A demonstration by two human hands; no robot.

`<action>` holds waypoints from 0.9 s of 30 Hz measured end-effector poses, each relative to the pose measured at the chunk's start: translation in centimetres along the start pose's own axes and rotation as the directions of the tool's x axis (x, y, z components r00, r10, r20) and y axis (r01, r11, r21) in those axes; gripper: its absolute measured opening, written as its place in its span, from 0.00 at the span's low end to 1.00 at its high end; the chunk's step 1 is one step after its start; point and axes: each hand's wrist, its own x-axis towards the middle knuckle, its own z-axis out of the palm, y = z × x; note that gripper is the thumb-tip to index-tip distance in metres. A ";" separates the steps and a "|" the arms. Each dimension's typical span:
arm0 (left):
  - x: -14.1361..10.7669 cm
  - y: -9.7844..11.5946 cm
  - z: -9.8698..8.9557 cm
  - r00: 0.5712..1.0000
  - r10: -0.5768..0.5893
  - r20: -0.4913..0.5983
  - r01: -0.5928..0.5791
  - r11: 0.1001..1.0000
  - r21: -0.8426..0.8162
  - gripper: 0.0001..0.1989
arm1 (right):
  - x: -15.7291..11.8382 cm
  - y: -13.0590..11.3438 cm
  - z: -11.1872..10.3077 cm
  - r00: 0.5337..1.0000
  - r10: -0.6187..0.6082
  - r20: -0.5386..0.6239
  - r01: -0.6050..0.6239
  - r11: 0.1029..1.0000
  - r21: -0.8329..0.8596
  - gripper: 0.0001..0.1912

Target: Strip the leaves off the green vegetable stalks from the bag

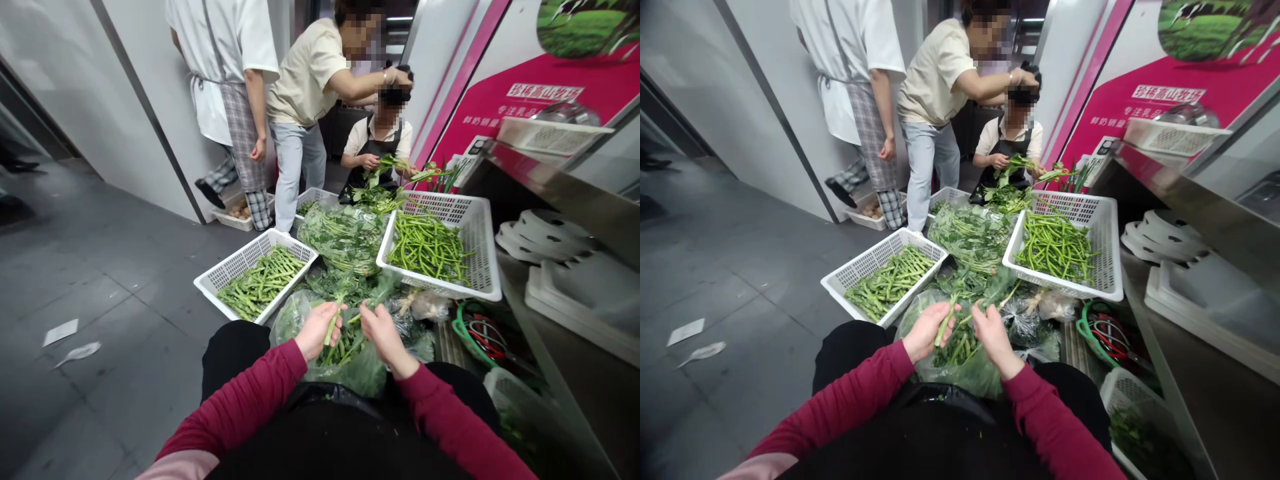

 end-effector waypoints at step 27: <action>-1.9 -1.0 2.8 0.958 0.197 -0.209 -0.193 0.980 0.041 0.17 | -2.2 0.6 3.9 1.000 0.010 0.022 -0.019 0.877 0.480 0.17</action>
